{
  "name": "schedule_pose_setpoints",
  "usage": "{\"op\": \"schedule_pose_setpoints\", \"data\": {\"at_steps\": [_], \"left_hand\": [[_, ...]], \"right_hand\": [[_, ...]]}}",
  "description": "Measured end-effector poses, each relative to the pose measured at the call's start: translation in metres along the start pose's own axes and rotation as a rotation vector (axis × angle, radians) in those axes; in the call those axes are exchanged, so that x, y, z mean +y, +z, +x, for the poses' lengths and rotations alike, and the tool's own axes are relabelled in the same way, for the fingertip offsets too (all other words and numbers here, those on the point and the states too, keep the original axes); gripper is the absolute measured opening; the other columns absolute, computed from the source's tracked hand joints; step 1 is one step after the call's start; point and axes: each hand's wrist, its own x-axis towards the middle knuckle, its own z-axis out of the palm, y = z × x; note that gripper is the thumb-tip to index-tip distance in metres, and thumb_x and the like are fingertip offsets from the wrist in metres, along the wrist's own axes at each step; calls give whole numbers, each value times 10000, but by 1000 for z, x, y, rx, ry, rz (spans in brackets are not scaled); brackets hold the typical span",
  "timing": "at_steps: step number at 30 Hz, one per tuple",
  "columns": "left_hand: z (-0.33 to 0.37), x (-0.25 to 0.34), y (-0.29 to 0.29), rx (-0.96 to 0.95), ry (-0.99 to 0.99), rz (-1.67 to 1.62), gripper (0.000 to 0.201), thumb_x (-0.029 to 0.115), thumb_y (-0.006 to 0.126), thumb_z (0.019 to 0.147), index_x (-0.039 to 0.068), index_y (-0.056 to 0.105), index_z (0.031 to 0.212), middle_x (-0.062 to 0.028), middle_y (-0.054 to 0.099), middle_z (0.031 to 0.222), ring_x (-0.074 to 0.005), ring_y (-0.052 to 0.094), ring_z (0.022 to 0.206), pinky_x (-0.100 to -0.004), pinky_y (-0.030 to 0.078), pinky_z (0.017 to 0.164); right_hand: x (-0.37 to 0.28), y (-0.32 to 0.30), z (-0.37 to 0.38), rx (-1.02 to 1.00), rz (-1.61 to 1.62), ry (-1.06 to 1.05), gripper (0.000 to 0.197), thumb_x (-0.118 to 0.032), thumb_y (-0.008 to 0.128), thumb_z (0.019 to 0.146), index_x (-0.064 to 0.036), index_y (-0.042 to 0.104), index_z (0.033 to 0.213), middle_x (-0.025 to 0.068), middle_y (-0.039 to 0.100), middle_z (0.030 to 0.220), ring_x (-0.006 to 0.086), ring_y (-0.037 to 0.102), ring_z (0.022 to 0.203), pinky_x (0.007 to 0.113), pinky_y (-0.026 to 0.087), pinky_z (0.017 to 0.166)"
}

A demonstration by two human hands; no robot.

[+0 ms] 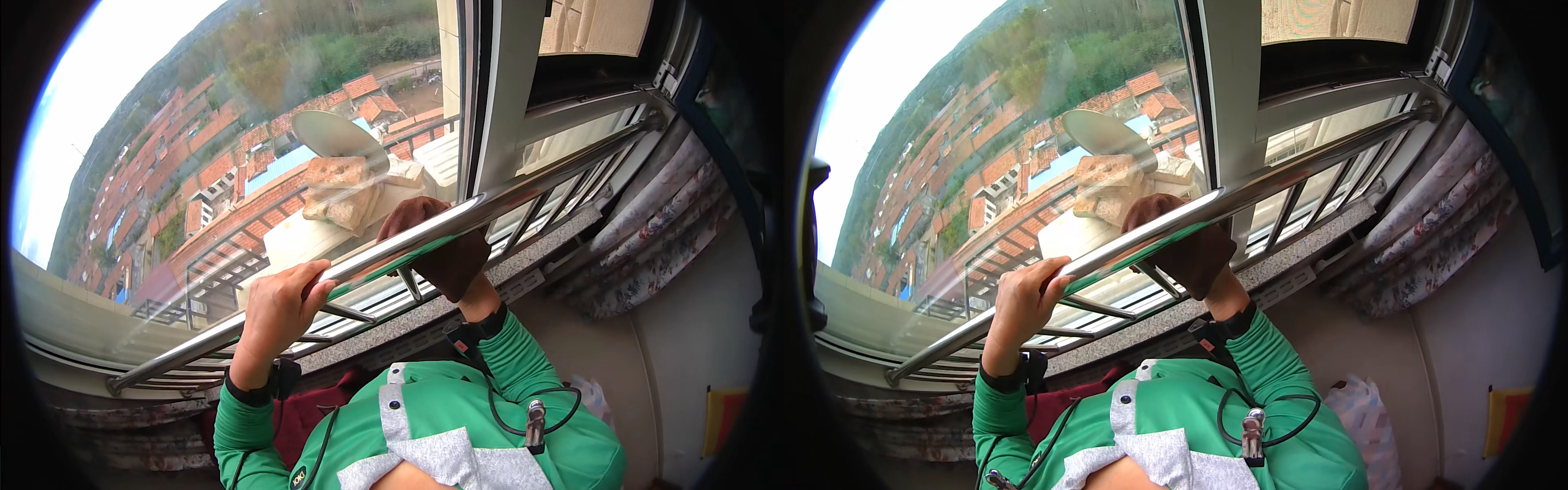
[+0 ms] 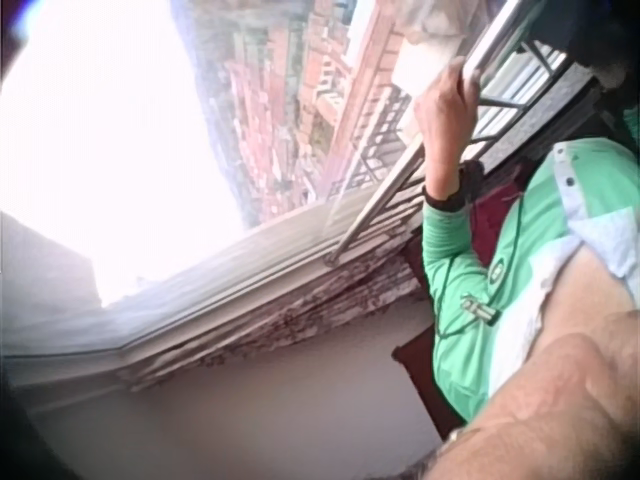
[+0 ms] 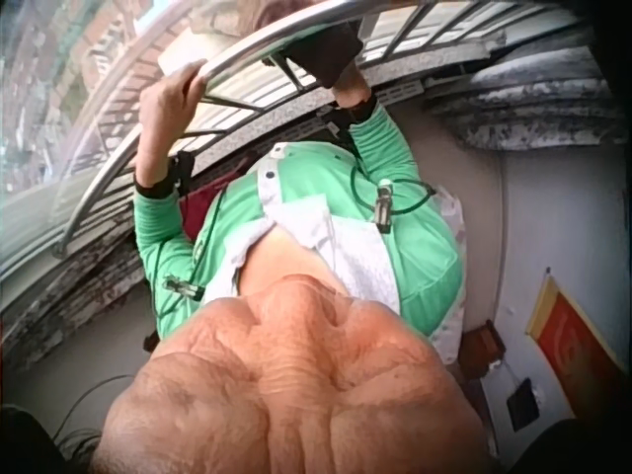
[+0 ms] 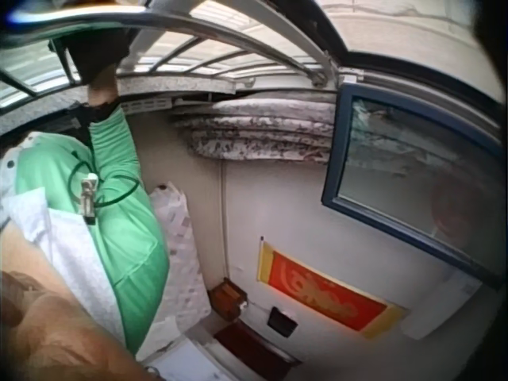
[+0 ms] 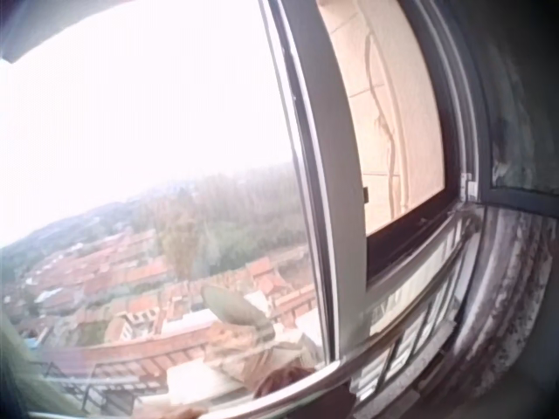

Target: The person wipes the interior surface of a large window using a brown cloth. They move the cloth across the glass and along the metal frame, occasionally adjusting the cloth with both hands.

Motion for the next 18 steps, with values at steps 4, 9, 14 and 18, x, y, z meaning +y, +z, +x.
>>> {"op": "schedule_pose_setpoints", "data": {"at_steps": [4,9,14,18], "left_hand": [[1,0,1,-24,-23,-14,248,262,703,952,67,733,1100,-124,741,884,-319,712,753,-384,550,667],[1,-7,3,-26,-22,-19,237,256,688,968,57,734,1088,-111,728,946,-318,713,764,-379,553,672],[9,-7,7,90,-40,-234,215,203,678,984,17,741,1073,-149,733,968,-321,729,789,-372,568,698],[34,9,11,72,-48,-233,248,248,690,980,25,748,1071,-181,735,874,-338,731,762,-396,570,687]], "right_hand": [[-7,-4,4,70,-215,-17,283,-206,690,953,-47,609,1172,112,648,1067,235,659,958,353,528,820],[-2,0,2,134,-463,-163,404,-317,770,885,-48,645,1159,116,677,1024,266,661,956,398,532,902],[6,4,7,-171,669,257,212,-145,701,934,-37,666,1112,80,701,985,220,683,1001,341,543,874],[-7,14,10,340,194,92,184,-169,680,956,-38,662,1083,77,703,1002,218,695,928,347,538,860]]}}
